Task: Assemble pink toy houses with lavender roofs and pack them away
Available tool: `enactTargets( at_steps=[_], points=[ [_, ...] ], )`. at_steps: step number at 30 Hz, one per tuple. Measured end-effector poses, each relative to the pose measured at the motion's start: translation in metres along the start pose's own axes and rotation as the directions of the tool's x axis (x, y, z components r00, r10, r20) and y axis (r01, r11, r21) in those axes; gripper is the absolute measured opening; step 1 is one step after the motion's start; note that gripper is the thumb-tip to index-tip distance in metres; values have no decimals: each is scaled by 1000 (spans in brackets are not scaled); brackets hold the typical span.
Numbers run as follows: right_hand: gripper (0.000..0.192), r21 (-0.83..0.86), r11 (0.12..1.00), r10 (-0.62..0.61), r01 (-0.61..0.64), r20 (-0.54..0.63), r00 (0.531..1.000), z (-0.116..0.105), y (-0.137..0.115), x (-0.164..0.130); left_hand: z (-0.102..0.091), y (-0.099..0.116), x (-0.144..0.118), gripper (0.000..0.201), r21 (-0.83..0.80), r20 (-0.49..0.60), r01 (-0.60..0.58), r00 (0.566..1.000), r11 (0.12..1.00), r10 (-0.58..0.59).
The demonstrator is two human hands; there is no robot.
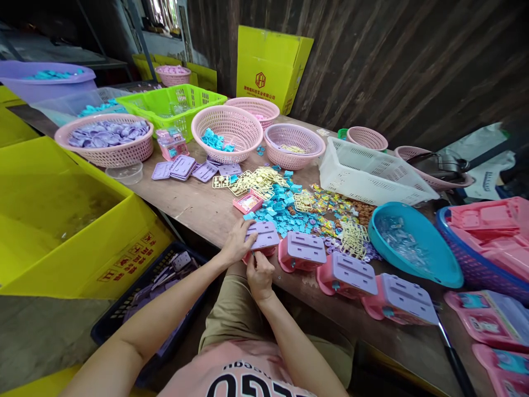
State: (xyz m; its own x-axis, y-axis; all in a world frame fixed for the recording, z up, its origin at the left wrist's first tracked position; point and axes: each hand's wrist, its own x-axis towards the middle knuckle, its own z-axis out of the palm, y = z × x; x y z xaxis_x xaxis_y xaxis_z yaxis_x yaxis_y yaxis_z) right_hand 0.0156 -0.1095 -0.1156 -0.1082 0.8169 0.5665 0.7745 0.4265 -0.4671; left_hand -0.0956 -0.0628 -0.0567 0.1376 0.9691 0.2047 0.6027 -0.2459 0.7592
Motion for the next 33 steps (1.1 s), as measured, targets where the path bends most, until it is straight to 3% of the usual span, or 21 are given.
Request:
enactTargets(
  at_steps=[7, 10, 12, 14, 17, 20, 22, 25, 27, 33],
  points=[
    [33, 4, 1000, -5, 5, 113, 994, -10, -4, 4, 0, -1, 1, 36, 16, 18, -13, 1000, 1000, 13],
    [28, 19, 998, -59, 56, 176, 983, -37, -4, 8, -6, -3, 3, 37, 2, 83, -49, 995, 999, 49],
    [26, 15, 997, -71, 70, 179, 981, -66, 8, 13, -14, -7, 7, 39, -2, 147, -89, 985, 996, 88],
    [26, -55, 998, -29, 35, 107, 994, -105, 33, 19, -25, -13, 15, 41, 29, 218, -144, 967, 989, 134],
    [32, -320, 943, 56, -93, -125, 991, -171, 89, 26, -34, -11, 28, 38, 226, 263, -255, 945, 940, 194],
    [39, -528, 828, 132, -190, -145, 981, -224, 145, 26, -20, 12, 34, 37, 478, 239, -294, 950, 828, 199],
    [40, -602, 762, 228, -240, -98, 969, -243, 172, 21, 1, 35, 32, 45, 547, 275, -313, 943, 777, 186],
    [39, -607, 736, 404, -301, 35, 914, -249, 191, 12, 31, 63, 30, 64, 539, 394, -381, 902, 751, 176],
    [38, -580, 751, 458, -317, 112, 882, -244, 190, 7, 41, 72, 31, 71, 527, 457, -412, 875, 743, 161],
    [38, -553, 753, 466, -357, 65, 882, -219, 156, 2, 27, 63, 43, 63, 444, 598, -511, 781, 736, 181]
  ],
)
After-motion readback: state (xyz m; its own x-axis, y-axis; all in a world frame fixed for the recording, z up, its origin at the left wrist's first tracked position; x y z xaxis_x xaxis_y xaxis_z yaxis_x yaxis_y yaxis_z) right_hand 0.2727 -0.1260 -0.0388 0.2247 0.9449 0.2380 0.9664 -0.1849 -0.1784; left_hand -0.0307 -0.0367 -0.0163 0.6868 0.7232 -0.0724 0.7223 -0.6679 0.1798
